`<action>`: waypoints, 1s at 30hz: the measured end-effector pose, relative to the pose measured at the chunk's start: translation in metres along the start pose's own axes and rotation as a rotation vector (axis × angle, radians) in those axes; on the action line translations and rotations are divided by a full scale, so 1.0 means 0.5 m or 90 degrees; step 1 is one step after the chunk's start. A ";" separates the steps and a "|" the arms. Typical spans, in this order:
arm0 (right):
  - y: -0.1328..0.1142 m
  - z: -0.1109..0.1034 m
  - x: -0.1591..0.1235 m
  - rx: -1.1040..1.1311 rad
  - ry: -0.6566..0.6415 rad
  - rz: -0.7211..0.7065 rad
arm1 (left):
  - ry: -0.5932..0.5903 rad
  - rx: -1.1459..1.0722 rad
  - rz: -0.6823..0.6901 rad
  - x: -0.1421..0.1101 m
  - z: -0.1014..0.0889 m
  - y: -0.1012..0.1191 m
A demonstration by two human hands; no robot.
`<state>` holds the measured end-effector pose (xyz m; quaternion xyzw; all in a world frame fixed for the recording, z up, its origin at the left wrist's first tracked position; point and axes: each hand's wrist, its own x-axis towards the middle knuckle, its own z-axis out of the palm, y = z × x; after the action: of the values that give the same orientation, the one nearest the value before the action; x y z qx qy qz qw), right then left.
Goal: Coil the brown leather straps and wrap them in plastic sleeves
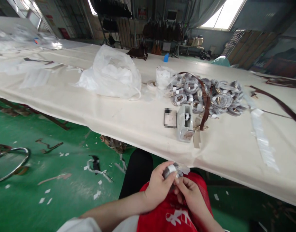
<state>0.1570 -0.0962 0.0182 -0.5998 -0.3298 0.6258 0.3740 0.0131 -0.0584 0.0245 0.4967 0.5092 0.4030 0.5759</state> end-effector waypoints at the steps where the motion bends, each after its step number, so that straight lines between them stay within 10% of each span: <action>1: -0.005 0.001 -0.002 -0.001 -0.010 -0.008 | 0.003 -0.006 -0.001 0.002 -0.001 0.002; 16: -0.046 0.020 -0.027 0.014 0.094 -0.186 | 0.011 0.304 0.501 -0.032 -0.015 0.050; 30: -0.050 -0.007 -0.011 -0.317 0.306 -0.263 | -0.074 0.323 0.555 -0.043 -0.004 0.066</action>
<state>0.1625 -0.0887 0.0423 -0.7223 -0.4882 0.2802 0.4018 0.0091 -0.0728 0.0609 0.8089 0.3034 0.4413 0.2429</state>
